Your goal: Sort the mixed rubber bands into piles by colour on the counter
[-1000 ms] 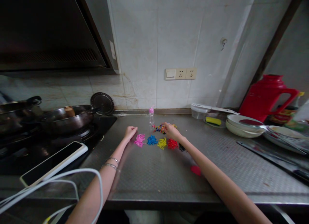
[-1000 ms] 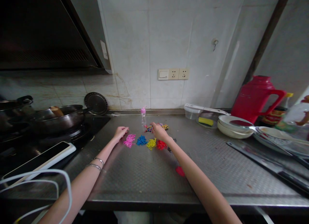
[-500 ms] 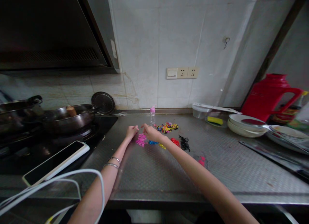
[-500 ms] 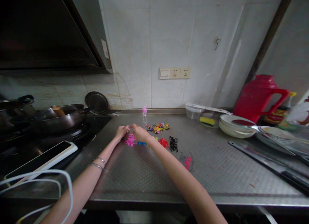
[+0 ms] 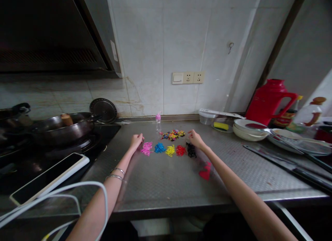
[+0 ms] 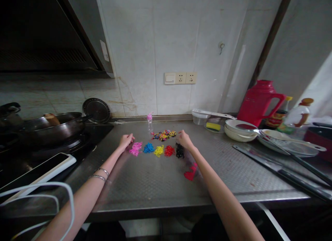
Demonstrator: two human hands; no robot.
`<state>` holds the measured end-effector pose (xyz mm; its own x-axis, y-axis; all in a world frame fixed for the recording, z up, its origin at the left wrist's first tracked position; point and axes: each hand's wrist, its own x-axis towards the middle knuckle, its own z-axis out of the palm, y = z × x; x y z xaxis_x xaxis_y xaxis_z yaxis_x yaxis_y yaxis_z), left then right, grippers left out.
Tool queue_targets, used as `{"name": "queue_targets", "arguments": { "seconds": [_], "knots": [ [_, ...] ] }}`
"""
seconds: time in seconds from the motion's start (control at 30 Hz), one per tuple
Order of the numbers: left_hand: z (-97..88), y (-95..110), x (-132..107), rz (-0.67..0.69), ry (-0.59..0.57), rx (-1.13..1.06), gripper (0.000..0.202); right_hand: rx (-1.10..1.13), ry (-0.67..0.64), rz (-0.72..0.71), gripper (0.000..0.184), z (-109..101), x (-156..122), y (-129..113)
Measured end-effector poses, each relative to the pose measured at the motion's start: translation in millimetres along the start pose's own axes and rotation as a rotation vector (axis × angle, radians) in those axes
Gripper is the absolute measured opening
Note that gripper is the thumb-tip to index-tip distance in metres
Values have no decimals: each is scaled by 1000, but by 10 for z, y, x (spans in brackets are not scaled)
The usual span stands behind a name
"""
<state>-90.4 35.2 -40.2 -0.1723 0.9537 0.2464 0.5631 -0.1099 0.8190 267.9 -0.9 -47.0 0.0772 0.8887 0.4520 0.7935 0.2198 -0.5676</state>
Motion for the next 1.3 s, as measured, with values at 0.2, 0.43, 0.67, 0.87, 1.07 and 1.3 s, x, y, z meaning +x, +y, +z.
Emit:
{"name": "queue_targets", "arguments": {
  "seconds": [0.2, 0.43, 0.67, 0.87, 1.07, 1.3],
  "knots": [
    [-23, 76, -82, 17, -37, 16, 24, 100, 78, 87, 28, -9, -118, 275],
    [12, 177, -119, 103, -64, 31, 23, 154, 118, 95, 28, -15, -152, 219],
    [263, 513, -84, 351, -256, 143, 22, 180, 128, 118, 28, -60, -161, 179],
    [518, 721, -38, 369, -404, 422, 17, 186, 123, 98, 29, -50, -156, 196],
    [629, 786, -88, 325, -337, 444, 11, 169, 117, 94, 26, -52, -153, 176],
    [650, 779, -105, 289, -310, 335, 12, 156, 110, 92, 24, -55, -155, 167]
  ]
}}
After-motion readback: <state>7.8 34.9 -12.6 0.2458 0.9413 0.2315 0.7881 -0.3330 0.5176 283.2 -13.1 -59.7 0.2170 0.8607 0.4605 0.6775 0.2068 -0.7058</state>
